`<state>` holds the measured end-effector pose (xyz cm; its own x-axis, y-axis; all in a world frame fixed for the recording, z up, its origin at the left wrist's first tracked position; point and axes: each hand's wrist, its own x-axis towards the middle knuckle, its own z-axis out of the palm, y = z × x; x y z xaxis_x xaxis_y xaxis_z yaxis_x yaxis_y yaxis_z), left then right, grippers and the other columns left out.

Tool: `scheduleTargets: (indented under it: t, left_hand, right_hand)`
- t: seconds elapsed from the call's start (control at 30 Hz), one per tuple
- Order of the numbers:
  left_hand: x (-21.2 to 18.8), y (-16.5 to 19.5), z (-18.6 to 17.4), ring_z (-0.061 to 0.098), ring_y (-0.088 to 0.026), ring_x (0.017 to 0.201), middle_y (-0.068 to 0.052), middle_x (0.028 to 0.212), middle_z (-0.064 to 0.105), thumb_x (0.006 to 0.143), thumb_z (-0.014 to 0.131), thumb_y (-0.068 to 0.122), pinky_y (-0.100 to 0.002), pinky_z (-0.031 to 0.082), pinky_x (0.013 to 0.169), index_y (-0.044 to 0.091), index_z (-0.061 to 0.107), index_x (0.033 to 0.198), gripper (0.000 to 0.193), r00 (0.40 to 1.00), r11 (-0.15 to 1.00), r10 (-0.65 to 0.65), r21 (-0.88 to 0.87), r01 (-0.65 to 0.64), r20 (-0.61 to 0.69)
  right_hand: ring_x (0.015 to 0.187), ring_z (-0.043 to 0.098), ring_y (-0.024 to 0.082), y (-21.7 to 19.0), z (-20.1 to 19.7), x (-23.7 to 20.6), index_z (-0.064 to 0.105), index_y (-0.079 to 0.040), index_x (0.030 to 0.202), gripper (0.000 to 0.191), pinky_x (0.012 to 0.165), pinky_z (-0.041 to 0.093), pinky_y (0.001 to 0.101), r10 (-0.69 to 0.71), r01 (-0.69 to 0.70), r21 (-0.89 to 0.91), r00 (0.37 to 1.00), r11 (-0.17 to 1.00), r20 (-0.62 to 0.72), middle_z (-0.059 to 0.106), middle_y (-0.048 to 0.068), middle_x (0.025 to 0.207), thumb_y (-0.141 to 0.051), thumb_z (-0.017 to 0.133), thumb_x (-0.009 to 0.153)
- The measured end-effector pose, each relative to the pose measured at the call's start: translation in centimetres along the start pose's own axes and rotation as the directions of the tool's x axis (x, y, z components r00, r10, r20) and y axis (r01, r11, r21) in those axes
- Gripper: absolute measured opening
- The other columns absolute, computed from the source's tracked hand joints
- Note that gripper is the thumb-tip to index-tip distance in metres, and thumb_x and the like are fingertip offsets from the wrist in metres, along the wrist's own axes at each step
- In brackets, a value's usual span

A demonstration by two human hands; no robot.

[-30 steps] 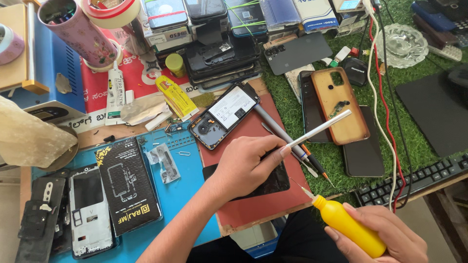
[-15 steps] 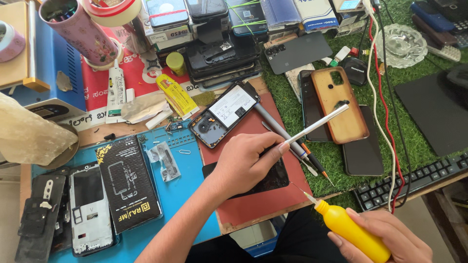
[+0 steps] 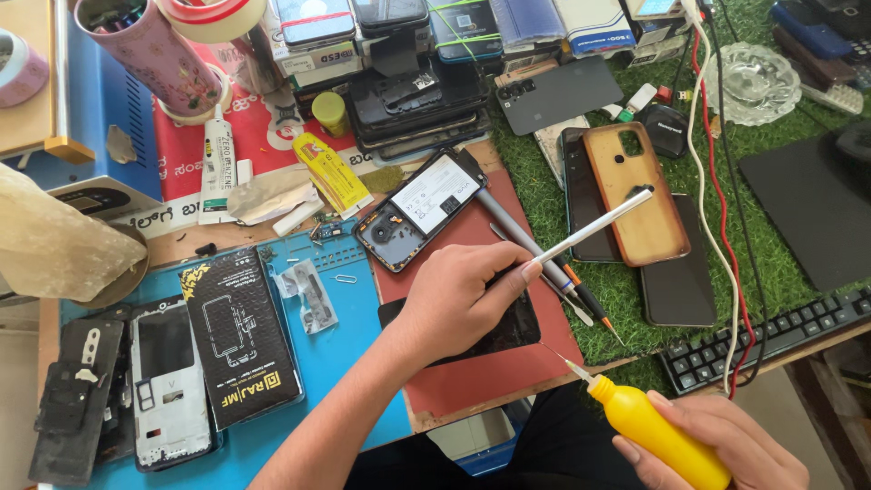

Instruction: The person pries open a smartphone, working a tool along the edge of the phone to separate its back or screen. They then apply liquid from a yellow squeeze bottle onto the phone and continue prying and handling the phone and its separated screen part on the workbench.

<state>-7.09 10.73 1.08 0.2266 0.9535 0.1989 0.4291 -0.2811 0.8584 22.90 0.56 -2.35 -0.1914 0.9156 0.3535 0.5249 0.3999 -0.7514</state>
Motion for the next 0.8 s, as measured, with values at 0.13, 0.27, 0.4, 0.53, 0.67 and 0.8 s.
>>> scheduleTargets:
  t: [0.13,0.27,0.4,0.53,0.67,0.8]
  left_hand:
    - [0.03,-0.07,0.06,0.067,-0.032,0.068,-0.011,0.071,0.066,0.099,0.062,0.027,-0.041,0.048,0.058,0.010,0.075,0.104,0.022,1.000,1.000,0.010,0.002,-0.010,-0.009]
    - [0.01,-0.13,0.09,0.068,-0.032,0.069,-0.011,0.072,0.067,0.099,0.062,0.027,-0.041,0.049,0.058,0.010,0.074,0.104,0.022,1.000,1.000,0.017,-0.001,-0.017,-0.016]
    - [0.03,-0.18,0.16,0.068,-0.032,0.069,-0.011,0.073,0.067,0.099,0.062,0.028,-0.041,0.049,0.058,0.010,0.074,0.104,0.022,1.000,1.000,0.020,0.000,-0.020,-0.019]
    - [0.00,-0.22,0.21,0.068,-0.032,0.070,-0.011,0.073,0.068,0.099,0.062,0.029,-0.041,0.049,0.058,0.010,0.075,0.103,0.022,0.999,1.000,0.025,0.002,-0.025,-0.021]
    - [0.04,-0.26,0.26,0.068,-0.032,0.070,-0.011,0.073,0.068,0.100,0.062,0.029,-0.042,0.048,0.058,0.011,0.075,0.102,0.023,1.000,1.000,0.022,0.009,-0.022,-0.020]
    - [0.03,-0.33,0.25,0.068,-0.031,0.070,-0.010,0.073,0.068,0.100,0.061,0.029,-0.041,0.049,0.058,0.011,0.075,0.102,0.023,1.000,1.000,0.015,0.005,-0.015,-0.014]
  right_hand:
    - [0.089,0.077,0.016,-0.07,0.23,0.00,0.073,-0.001,0.112,0.046,0.086,0.059,0.0277,0.004,-0.004,-0.003,1.000,1.000,-0.005,0.077,0.012,0.096,-0.004,0.087,0.068]
    - [0.089,0.077,0.016,-0.04,0.53,0.04,0.073,-0.001,0.110,0.044,0.085,0.060,0.0272,-0.005,0.005,0.001,1.000,1.000,-0.025,0.076,0.012,0.096,-0.005,0.088,0.068]
    - [0.089,0.077,0.017,0.03,0.55,-0.04,0.073,0.000,0.110,0.045,0.085,0.060,0.0275,0.021,-0.021,-0.003,1.000,1.000,-0.013,0.076,0.013,0.096,-0.004,0.088,0.068]
    - [0.089,0.077,0.017,0.16,0.33,-0.04,0.073,0.001,0.111,0.045,0.084,0.060,0.0275,0.023,-0.023,0.019,1.000,1.000,0.005,0.076,0.014,0.096,-0.004,0.087,0.068]
    - [0.090,0.078,0.017,0.22,0.33,0.13,0.072,0.001,0.112,0.046,0.085,0.060,0.0277,0.003,-0.004,0.036,1.000,0.999,0.020,0.076,0.013,0.096,-0.004,0.087,0.069]
    - [0.089,0.077,0.017,0.11,0.53,0.27,0.072,0.001,0.113,0.046,0.084,0.060,0.0272,0.003,-0.003,0.039,1.000,0.999,0.017,0.076,0.013,0.096,-0.003,0.087,0.070]
